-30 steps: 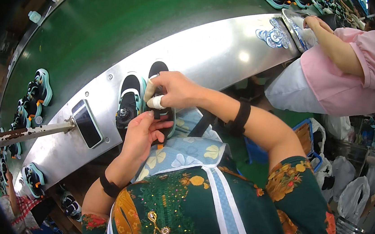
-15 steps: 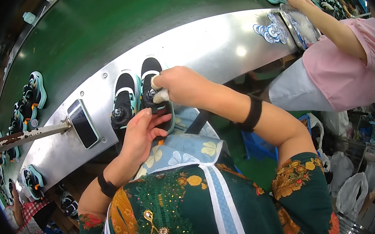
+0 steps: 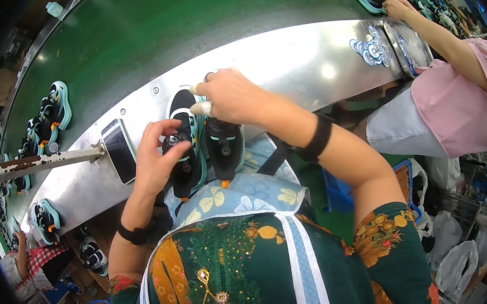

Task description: Inspecting and cleaning finished shoes on a conveyor belt assembly line.

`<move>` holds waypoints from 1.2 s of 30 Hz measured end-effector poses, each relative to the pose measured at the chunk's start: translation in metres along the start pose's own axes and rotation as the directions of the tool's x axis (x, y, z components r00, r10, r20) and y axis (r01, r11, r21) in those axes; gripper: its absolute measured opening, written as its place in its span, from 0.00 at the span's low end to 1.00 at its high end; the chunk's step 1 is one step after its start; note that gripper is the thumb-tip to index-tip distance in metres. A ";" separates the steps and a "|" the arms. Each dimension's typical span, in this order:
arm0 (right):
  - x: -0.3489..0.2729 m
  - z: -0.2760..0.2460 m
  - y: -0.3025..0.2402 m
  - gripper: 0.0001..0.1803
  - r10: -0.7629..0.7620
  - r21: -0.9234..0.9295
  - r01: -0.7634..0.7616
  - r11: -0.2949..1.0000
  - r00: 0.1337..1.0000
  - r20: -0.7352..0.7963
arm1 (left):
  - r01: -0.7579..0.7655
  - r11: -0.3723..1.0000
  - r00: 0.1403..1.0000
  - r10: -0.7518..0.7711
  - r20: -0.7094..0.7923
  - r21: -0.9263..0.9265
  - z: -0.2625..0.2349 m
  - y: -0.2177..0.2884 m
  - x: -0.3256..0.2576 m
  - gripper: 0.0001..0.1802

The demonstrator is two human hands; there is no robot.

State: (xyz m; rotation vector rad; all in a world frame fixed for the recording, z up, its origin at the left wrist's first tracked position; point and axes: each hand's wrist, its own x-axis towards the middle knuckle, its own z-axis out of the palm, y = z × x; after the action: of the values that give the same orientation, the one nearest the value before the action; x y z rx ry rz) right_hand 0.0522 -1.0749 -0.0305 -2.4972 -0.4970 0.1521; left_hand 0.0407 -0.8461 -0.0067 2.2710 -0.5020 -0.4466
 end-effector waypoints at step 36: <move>0.007 0.010 -0.043 0.18 -0.047 0.261 0.007 0.965 0.988 0.146 | 0.407 0.143 0.871 -0.359 0.336 -0.902 0.028 -0.016 -0.040 0.18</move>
State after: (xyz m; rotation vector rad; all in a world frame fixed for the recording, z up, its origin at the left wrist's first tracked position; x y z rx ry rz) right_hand 0.0431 -1.0345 -0.0142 -2.2305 -0.5360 0.3736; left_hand -0.0030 -0.8338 -0.0305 1.0608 0.3782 -0.7882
